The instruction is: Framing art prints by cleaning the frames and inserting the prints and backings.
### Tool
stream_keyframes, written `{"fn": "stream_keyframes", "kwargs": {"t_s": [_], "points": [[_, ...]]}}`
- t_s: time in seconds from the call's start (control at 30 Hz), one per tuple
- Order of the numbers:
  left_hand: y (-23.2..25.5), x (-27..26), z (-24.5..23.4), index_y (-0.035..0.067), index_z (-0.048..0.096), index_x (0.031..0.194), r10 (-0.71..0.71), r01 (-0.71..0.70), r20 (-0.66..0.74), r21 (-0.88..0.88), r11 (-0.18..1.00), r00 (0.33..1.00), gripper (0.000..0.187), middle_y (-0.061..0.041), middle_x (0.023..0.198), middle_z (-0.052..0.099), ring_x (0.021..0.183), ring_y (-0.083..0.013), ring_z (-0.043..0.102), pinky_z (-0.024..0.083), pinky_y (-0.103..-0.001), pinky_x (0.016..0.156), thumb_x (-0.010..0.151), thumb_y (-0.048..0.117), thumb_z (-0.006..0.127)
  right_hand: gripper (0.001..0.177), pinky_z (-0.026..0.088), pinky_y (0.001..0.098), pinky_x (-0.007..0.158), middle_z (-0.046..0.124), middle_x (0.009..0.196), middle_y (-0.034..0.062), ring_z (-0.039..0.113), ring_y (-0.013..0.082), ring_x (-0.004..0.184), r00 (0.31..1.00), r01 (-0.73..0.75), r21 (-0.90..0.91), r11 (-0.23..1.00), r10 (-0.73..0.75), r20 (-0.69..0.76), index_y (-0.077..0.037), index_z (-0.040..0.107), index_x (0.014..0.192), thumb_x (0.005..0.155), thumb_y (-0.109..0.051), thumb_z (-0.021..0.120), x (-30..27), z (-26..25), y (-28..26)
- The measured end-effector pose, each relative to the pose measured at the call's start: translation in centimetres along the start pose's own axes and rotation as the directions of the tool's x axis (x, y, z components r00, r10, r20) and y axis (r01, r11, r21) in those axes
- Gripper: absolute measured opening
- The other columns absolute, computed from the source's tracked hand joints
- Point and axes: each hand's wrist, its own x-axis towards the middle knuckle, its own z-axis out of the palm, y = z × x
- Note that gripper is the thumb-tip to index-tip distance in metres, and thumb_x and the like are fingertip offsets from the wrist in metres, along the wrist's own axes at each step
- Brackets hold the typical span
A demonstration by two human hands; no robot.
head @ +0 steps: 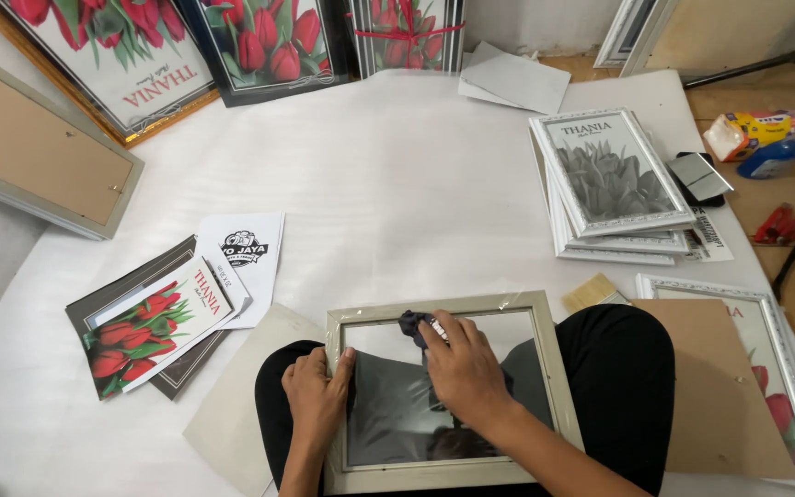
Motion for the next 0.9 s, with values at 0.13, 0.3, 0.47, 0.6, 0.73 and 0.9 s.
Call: {"fn": "stream_keyframes", "kwargs": {"t_s": [0.13, 0.3, 0.47, 0.6, 0.73, 0.9], "points": [[-1.0, 0.9, 0.8, 0.007, 0.067, 0.077, 0.010, -0.010, 0.004, 0.119, 0.993, 1.000, 0.050, -0.008, 0.071, 0.064, 0.076, -0.0224, 0.060, 0.037, -0.038, 0.106, 0.096, 0.053, 0.058, 0.045, 0.046, 0.0485, 0.092, 0.052, 0.135, 0.0261, 0.050, 0.0398, 0.111, 0.984, 0.134, 0.115, 0.984, -0.146, 0.098, 0.006, 0.056, 0.129, 0.089, -0.013, 0.065, -1.5, 0.2, -4.6], [-0.5, 0.5, 0.6, 0.005, 0.068, 0.081, 0.009, -0.009, 0.005, 0.106, 0.994, 1.000, 0.049, -0.007, 0.068, 0.061, 0.074, -0.0219, 0.059, 0.036, -0.038, 0.108, 0.097, 0.051, 0.056, 0.042, 0.042, 0.0462, 0.097, 0.056, 0.137, 0.0191, 0.052, 0.0323, 0.114, 0.961, 0.225, 0.200, 0.954, -0.251, 0.119, -0.002, 0.064, 0.127, 0.086, -0.008, 0.066, -2.6, -1.4, -1.7], [0.1, 0.7, 0.4, 0.007, 0.074, 0.089, -0.059, 0.048, 0.060, 0.173, 0.984, 0.996, 0.051, -0.005, 0.070, 0.064, 0.079, -0.0201, 0.062, 0.034, -0.038, 0.112, 0.097, 0.054, 0.054, 0.041, 0.044, 0.0446, 0.093, 0.058, 0.136, 0.0107, 0.050, 0.0317, 0.111, 0.989, -0.148, -0.229, 0.962, 0.140, -0.049, -0.006, 0.063, 0.127, 0.087, -0.015, 0.063, -3.2, -2.5, 4.0], [-0.5, 1.2, 0.9, 0.008, 0.069, 0.079, -0.040, 0.028, 0.052, 0.209, 0.978, 0.998, 0.054, -0.004, 0.067, 0.059, 0.075, -0.0198, 0.058, 0.036, -0.036, 0.107, 0.097, 0.056, 0.053, 0.039, 0.048, 0.0389, 0.082, 0.054, 0.137, 0.0174, 0.048, 0.0296, 0.103, 0.992, 0.055, 0.028, 0.998, -0.058, 0.115, 0.001, 0.062, 0.129, 0.092, -0.012, 0.062, -6.7, -2.0, 1.2], [-0.4, 0.7, 0.4, 0.007, 0.065, 0.076, -0.036, 0.025, 0.061, 0.170, 0.985, 0.998, 0.055, -0.007, 0.073, 0.064, 0.081, -0.0216, 0.061, 0.033, -0.039, 0.113, 0.098, 0.055, 0.052, 0.040, 0.038, 0.0465, 0.100, 0.058, 0.145, 0.0176, 0.052, 0.0305, 0.115, 0.946, 0.161, 0.218, 0.963, -0.214, 0.245, -0.007, 0.065, 0.134, 0.094, -0.011, 0.062, -6.1, -4.6, 2.2], [-0.8, 1.2, 1.0, 0.008, 0.067, 0.076, -0.023, 0.014, 0.043, 0.206, 0.978, 0.999, 0.055, -0.005, 0.068, 0.061, 0.077, -0.0203, 0.060, 0.035, -0.037, 0.111, 0.097, 0.057, 0.052, 0.019, 0.048, 0.0445, 0.088, 0.053, 0.141, 0.0187, 0.047, 0.0365, 0.112, 0.996, -0.020, -0.159, 0.987, 0.033, 0.080, -0.003, 0.065, 0.105, 0.089, -0.010, 0.061, -4.8, -3.5, 4.1]]}}
